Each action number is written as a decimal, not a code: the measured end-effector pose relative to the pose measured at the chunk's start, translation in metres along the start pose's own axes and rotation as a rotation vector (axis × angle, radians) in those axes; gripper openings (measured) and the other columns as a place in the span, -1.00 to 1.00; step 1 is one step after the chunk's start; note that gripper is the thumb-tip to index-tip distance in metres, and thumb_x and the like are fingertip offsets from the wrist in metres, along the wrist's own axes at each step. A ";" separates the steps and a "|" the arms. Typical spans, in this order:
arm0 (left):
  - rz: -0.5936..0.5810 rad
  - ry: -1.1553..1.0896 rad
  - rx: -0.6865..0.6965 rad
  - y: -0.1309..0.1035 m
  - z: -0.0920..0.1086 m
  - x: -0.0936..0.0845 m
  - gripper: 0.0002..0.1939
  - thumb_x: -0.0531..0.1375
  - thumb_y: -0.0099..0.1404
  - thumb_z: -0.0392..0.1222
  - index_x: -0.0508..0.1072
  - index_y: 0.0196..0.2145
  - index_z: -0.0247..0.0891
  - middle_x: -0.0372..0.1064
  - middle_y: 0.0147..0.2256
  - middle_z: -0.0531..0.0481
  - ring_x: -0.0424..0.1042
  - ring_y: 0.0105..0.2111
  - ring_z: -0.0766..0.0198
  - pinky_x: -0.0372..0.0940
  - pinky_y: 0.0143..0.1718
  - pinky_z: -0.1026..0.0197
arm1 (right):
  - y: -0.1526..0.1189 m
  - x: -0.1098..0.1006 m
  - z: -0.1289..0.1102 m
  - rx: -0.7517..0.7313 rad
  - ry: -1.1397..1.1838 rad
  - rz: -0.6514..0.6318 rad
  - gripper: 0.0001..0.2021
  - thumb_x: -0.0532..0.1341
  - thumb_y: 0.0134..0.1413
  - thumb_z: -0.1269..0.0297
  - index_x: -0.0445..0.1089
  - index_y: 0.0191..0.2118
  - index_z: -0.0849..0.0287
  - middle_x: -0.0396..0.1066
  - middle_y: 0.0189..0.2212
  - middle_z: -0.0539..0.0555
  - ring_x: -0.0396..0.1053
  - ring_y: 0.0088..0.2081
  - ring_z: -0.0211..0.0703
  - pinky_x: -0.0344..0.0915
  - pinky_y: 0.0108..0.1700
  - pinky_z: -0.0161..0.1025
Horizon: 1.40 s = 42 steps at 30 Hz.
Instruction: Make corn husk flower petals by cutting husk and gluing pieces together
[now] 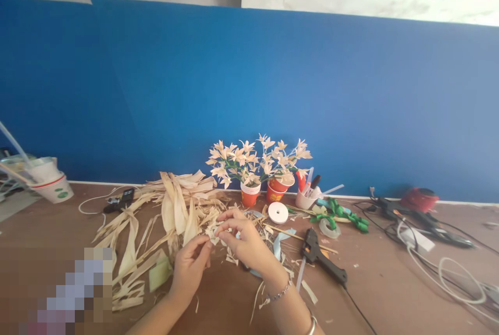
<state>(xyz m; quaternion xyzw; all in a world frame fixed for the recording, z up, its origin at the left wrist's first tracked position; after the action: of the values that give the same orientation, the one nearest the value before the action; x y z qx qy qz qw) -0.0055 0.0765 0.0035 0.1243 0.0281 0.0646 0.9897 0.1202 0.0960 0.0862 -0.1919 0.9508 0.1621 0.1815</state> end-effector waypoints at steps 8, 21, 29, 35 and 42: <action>-0.025 -0.141 -0.171 0.003 -0.010 0.006 -0.75 0.19 0.13 -0.03 0.41 -0.39 -0.31 0.26 -0.70 0.13 0.24 -0.69 0.38 0.13 -0.64 0.36 | 0.001 -0.003 0.006 0.031 0.010 0.051 -0.86 0.18 0.08 0.27 0.47 -0.41 0.15 0.30 -0.16 0.08 0.29 -0.11 -0.13 0.18 -0.07 -0.19; 0.011 -0.319 -0.214 0.007 -0.014 0.006 -0.72 0.22 0.13 -0.04 0.24 -0.33 -0.24 0.44 -0.52 0.04 0.44 -0.58 0.29 0.24 -0.61 0.34 | 0.005 -0.012 0.024 0.090 0.027 0.231 -0.84 0.21 0.00 0.24 0.43 -0.49 0.18 0.36 -0.24 0.11 0.33 -0.19 -0.12 0.21 -0.25 -0.24; 0.051 -0.291 -0.204 0.007 -0.009 0.001 -0.70 0.15 0.18 0.05 0.31 -0.44 -0.27 0.47 -0.49 -0.03 0.49 -0.51 0.21 0.30 -0.59 0.29 | 0.006 -0.015 0.030 0.102 0.037 0.261 -0.81 0.21 -0.02 0.19 0.41 -0.51 0.19 0.38 -0.29 0.11 0.34 -0.20 -0.11 0.23 -0.21 -0.22; 0.019 -0.294 -0.280 0.006 -0.021 0.007 -0.65 0.17 0.13 0.09 0.36 -0.41 -0.31 0.47 -0.48 -0.05 0.48 -0.51 0.20 0.31 -0.58 0.28 | 0.006 -0.015 0.030 0.105 0.023 0.268 -0.81 0.22 -0.04 0.21 0.39 -0.56 0.18 0.38 -0.28 0.10 0.34 -0.22 -0.13 0.24 -0.22 -0.22; -0.029 -0.260 -0.281 0.005 -0.025 0.013 -0.60 0.16 0.13 0.10 0.40 -0.30 -0.34 0.47 -0.47 -0.07 0.45 -0.56 0.25 0.24 -0.65 0.32 | 0.005 -0.016 0.032 0.111 0.009 0.284 -0.81 0.23 -0.04 0.21 0.39 -0.56 0.18 0.39 -0.28 0.10 0.34 -0.23 -0.14 0.23 -0.30 -0.25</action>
<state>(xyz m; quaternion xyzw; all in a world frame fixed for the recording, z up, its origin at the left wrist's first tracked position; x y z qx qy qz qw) 0.0047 0.0886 -0.0199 -0.0085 -0.1075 0.0371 0.9935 0.1413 0.1173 0.0660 -0.0459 0.9767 0.1324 0.1626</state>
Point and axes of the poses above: each hand's wrist, its own y-axis towards the middle knuckle, its own x-axis out of the palm, z = x × y, the point moved 9 cm from there along y, towards the middle knuckle
